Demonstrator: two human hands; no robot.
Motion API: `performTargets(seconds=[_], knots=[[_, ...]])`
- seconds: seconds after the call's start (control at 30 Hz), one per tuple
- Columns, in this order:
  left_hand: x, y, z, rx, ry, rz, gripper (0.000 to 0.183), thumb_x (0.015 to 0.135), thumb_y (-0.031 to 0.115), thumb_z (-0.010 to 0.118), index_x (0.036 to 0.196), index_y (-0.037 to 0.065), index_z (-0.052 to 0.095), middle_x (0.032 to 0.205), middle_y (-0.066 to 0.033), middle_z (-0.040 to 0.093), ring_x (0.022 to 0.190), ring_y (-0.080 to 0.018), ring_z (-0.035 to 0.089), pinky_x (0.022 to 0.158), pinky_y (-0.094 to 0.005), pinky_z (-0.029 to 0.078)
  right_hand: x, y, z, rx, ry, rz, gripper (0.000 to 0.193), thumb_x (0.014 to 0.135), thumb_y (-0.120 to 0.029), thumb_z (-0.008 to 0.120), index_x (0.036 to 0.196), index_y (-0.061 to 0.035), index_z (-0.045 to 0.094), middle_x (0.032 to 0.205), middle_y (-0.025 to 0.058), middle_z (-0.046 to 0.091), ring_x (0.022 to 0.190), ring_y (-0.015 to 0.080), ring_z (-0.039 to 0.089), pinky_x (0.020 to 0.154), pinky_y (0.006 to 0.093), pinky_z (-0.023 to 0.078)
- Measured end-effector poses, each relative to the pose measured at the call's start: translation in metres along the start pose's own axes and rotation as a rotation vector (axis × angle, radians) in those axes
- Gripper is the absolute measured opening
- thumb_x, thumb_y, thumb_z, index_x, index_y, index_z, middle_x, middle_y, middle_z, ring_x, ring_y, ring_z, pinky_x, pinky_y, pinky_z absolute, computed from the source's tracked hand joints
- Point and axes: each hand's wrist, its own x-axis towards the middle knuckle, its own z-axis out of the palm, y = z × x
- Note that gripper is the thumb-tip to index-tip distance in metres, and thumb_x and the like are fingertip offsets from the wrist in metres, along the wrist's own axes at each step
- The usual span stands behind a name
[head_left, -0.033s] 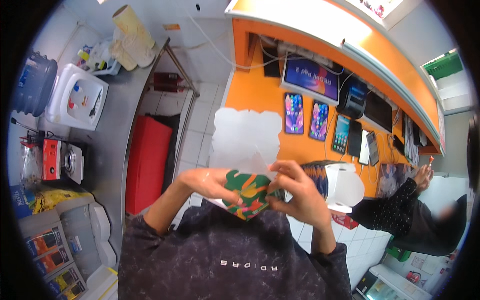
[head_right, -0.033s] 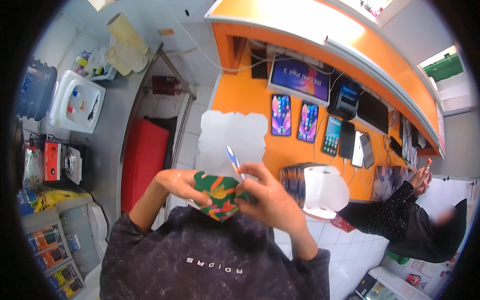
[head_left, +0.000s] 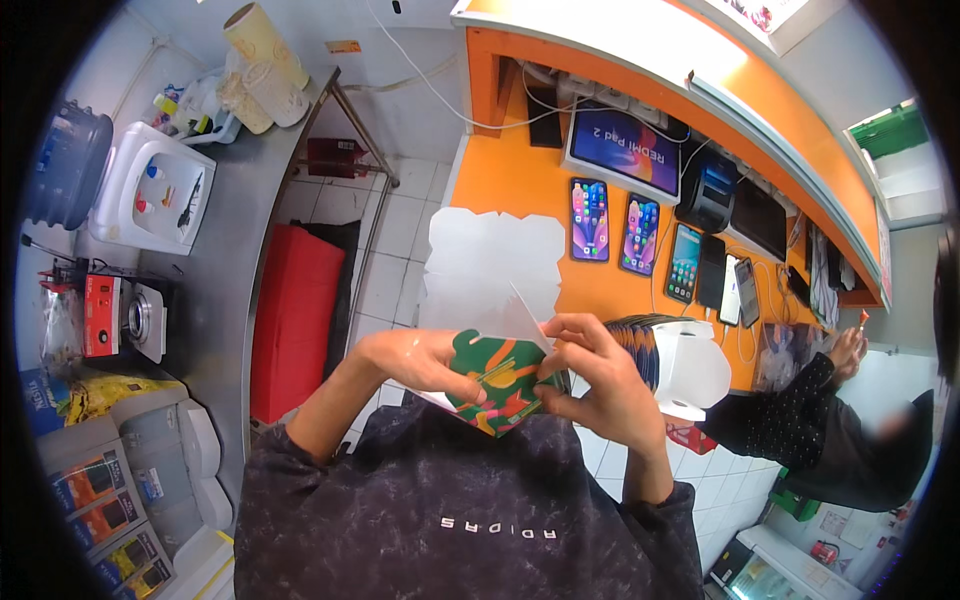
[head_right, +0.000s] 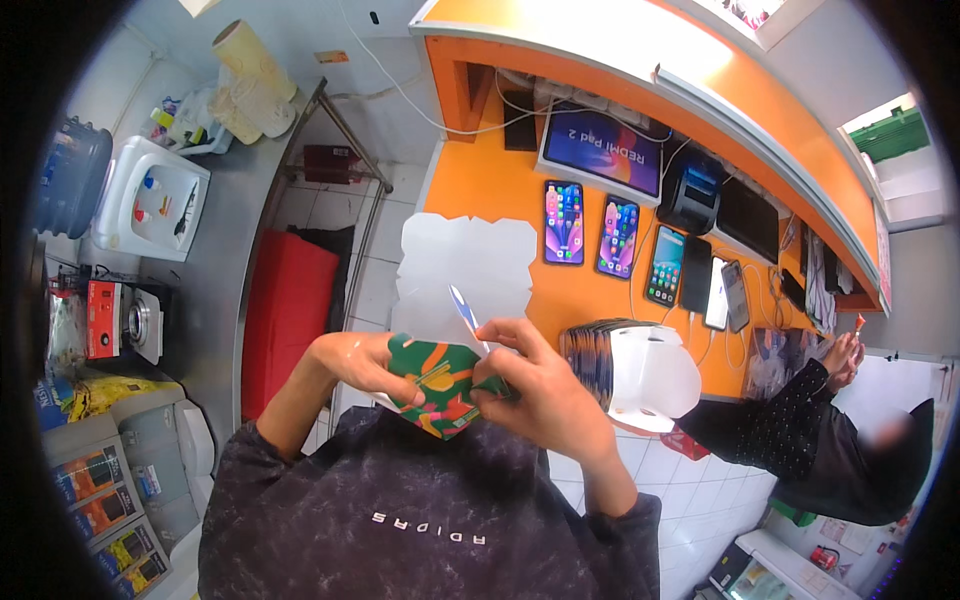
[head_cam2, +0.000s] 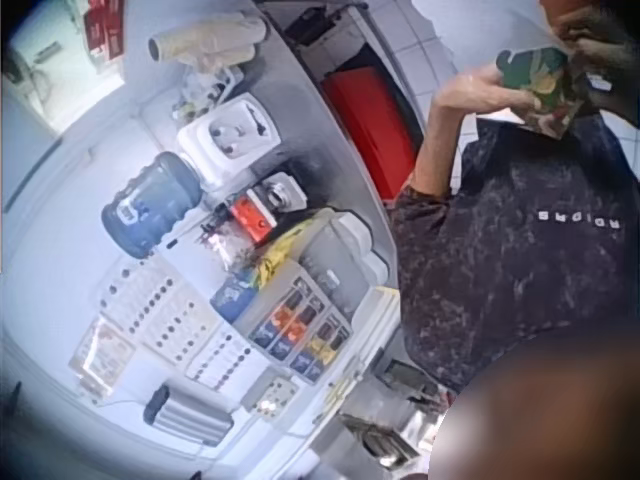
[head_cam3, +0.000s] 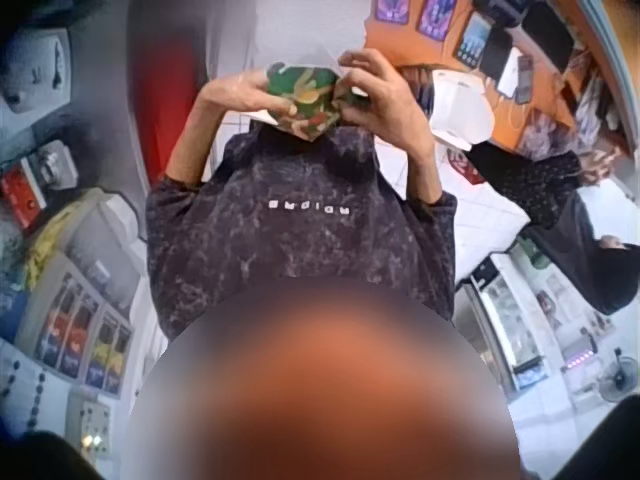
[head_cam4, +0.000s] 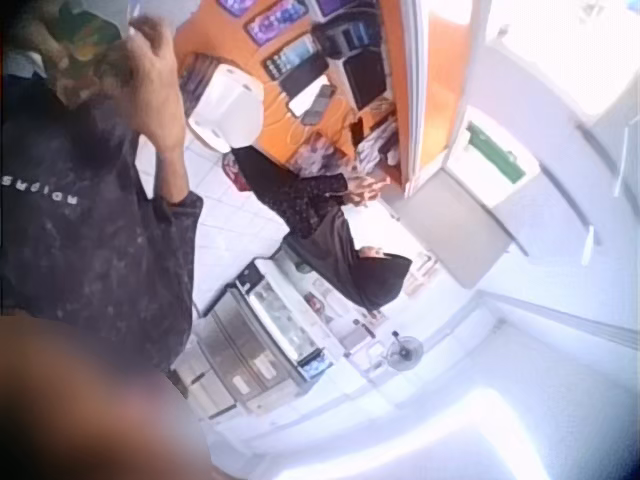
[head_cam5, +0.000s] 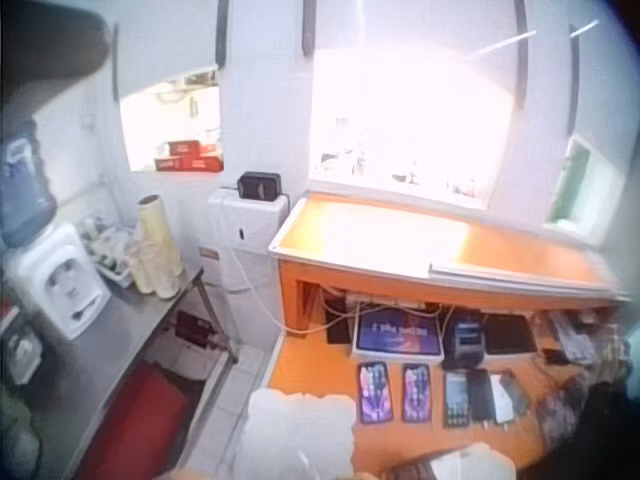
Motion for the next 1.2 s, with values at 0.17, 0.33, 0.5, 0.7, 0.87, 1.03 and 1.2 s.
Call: performTargets(seconds=[0.17,0.33,0.5,0.7,0.87,1.03,1.2], knots=[[0.006,0.011,-0.006,0.048,-0.034,0.003,0.039,0.092,0.014,0.064,0.125,-0.004,0.053,0.111,-0.0086,0.064,0.101,-0.0163,0.059,0.088,-0.0308,0.051,0.008,-0.002,-0.009,0.108,0.0,0.066,0.026,0.068,0.006,0.077,0.088,-0.0046,0.063,0.122,0.0106,0.051,0.112,0.0255,0.062,0.084,0.0348,0.057],[0.009,0.011,-0.007,0.003,-0.011,0.012,0.039,0.092,0.016,0.067,0.123,-0.004,0.054,0.11,-0.0096,0.064,0.099,-0.0174,0.06,0.084,-0.0315,0.055,0.011,-0.003,-0.014,0.103,-0.026,0.019,0.026,0.068,0.008,0.077,0.086,-0.0054,0.064,0.125,0.0112,0.049,0.112,0.0244,0.062,0.084,0.0329,0.058],[0.009,0.012,-0.004,0.027,-0.012,-0.005,0.037,0.092,0.015,0.066,0.122,-0.004,0.055,0.106,-0.009,0.064,0.096,-0.0171,0.061,0.084,-0.0318,0.054,0.012,-0.001,-0.017,0.104,-0.063,0.027,0.023,0.068,0.008,0.078,0.082,-0.0058,0.066,0.127,0.0112,0.049,0.113,0.0253,0.061,0.087,0.034,0.057],[0.008,0.021,0.005,0.064,0.008,0.025,0.042,0.092,0.016,0.066,0.127,-0.003,0.051,0.111,-0.0098,0.062,0.102,-0.0182,0.059,0.088,-0.0337,0.052,0.014,0.002,-0.024,0.108,-0.079,0.061,0.02,0.068,0.002,0.082,0.082,-0.0065,0.071,0.124,0.0097,0.052,0.112,0.0259,0.061,0.089,0.0356,0.056],[0.011,0.02,0.01,-0.017,0.093,0.07,0.048,0.091,0.016,0.067,0.132,-0.001,0.047,0.118,-0.0106,0.06,0.11,-0.0189,0.056,0.094,-0.0344,0.05,0.015,0.011,-0.025,0.068,-0.042,0.028,0.016,0.074,-0.007,0.08,0.089,-0.0105,0.076,0.117,0.0072,0.057,0.108,0.0259,0.064,0.089,0.038,0.055],[0.013,0.016,0.01,-0.039,0.166,0.183,0.056,0.09,0.012,0.07,0.136,0.001,0.042,0.126,-0.0111,0.055,0.12,-0.0196,0.052,0.102,-0.0358,0.043,0.016,0.014,-0.018,0.087,0.065,0.028,0.019,0.071,-0.006,0.081,0.09,-0.0105,0.078,0.113,0.0075,0.058,0.103,0.0246,0.065,0.085,0.0387,0.058],[0.012,0.014,0.005,-0.115,0.136,0.212,0.058,0.09,0.009,0.068,0.139,0.001,0.038,0.127,-0.0109,0.054,0.121,-0.0197,0.05,0.104,-0.0358,0.04,0.017,0.013,-0.018,0.111,0.128,-0.031,0.022,0.073,-0.007,0.08,0.095,-0.0085,0.074,0.114,0.0072,0.057,0.104,0.0228,0.063,0.089,0.0365,0.055]])
